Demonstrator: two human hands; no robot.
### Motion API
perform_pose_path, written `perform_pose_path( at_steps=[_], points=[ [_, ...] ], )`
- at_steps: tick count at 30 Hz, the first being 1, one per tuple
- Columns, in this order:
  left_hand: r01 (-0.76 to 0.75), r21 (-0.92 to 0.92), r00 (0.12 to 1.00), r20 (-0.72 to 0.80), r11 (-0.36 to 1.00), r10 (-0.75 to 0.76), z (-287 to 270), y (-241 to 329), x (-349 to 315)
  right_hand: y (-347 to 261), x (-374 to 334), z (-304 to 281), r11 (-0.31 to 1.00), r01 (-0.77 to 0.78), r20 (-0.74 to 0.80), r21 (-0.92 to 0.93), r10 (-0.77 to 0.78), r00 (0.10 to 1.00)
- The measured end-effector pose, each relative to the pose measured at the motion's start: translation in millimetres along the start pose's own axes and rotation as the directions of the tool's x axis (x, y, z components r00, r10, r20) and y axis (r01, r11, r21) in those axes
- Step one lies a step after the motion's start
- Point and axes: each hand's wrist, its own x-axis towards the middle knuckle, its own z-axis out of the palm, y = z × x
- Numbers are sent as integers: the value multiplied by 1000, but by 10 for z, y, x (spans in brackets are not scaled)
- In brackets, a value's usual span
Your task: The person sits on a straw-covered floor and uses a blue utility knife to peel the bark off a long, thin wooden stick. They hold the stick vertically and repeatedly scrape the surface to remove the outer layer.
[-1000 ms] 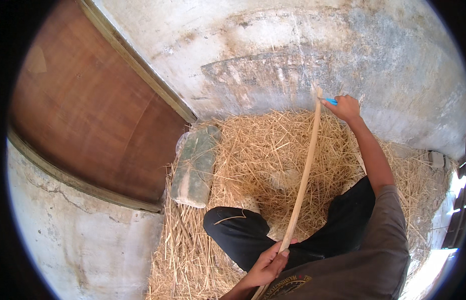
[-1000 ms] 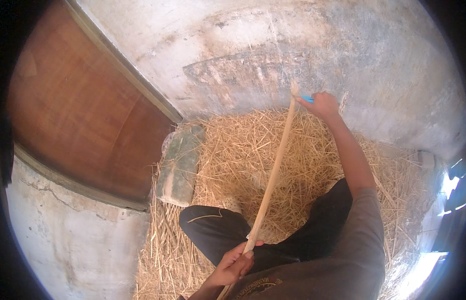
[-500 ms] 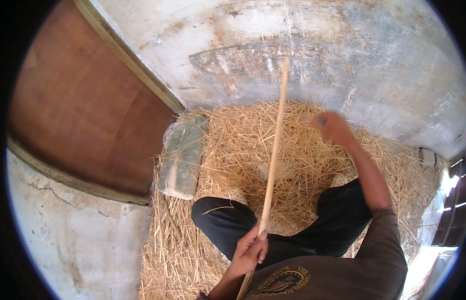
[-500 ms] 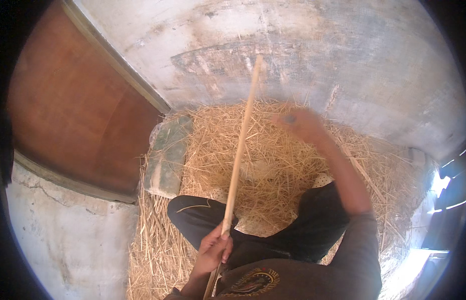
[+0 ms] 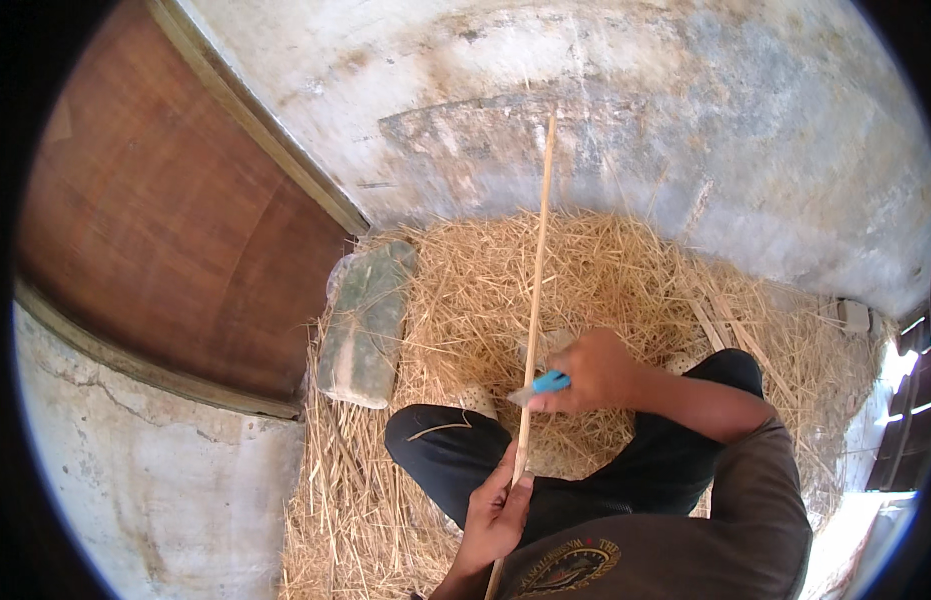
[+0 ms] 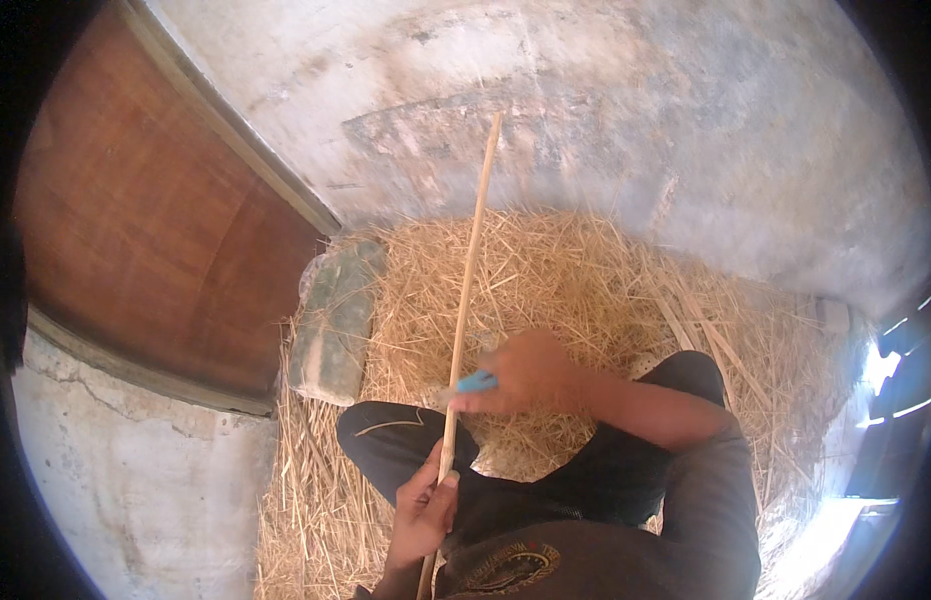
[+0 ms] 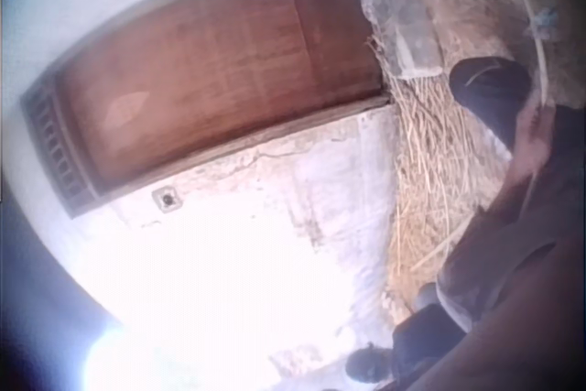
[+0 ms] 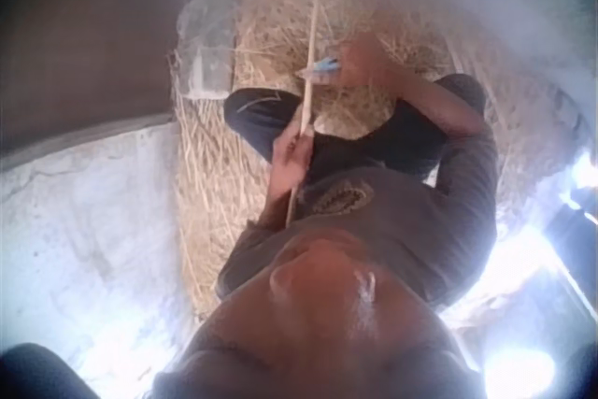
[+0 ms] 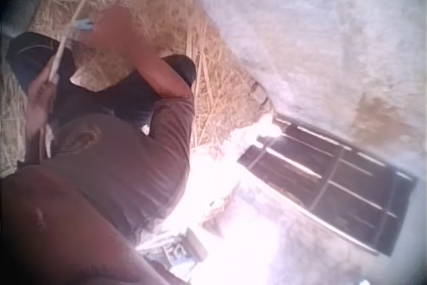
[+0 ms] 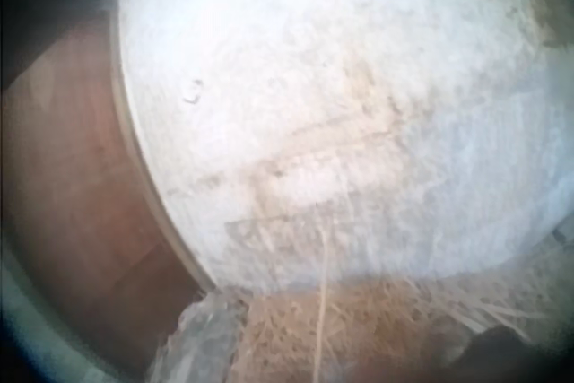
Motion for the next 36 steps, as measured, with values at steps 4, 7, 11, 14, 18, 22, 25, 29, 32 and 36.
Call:
perform_pose_path(
  at_steps=[4, 7, 11, 14, 18, 22, 25, 29, 32, 36],
  points=[
    [-114, 108, 993, -4, 988, 115, -42, -130, 8, 261, 244, 38, 992, -112, -228, -51, 98, 969],
    [-16, 160, 1000, -15, 987, 19, -32, -86, -41, 574, 413, -150, 964, -250, -229, -86, 225, 947],
    [-93, 250, 991, -72, 964, 114, -47, -116, 6, 130, 166, 44, 998, 29, -105, 58, -23, 994],
    [-172, 372, 976, -60, 912, 209, -65, -10, -39, 199, 237, 18, 990, 134, -208, -42, -140, 968],
    [-222, 410, 962, -55, 885, 267, -58, 6, -11, 411, 385, -104, 976, 58, -264, -208, -113, 958],
    [-206, 390, 973, -17, 897, 231, -21, 21, -45, 858, 543, -151, 967, -141, -402, -213, 45, 914],
    [-251, 373, 961, -18, 893, 278, -7, -65, -52, 962, 538, -191, 960, -67, -397, -274, -49, 917],
    [-193, 343, 981, 39, 919, 192, -15, 9, -111, 1056, 597, -370, 914, -276, -384, -297, 150, 911],
    [-122, 324, 992, 75, 938, 103, 41, 67, -223, 1405, 610, -538, 824, -487, -456, -289, 329, 827],
    [-78, 314, 993, 112, 946, 44, 61, 33, -343, 1687, 565, -702, 737, -634, -413, -234, 515, 751]
  ],
)
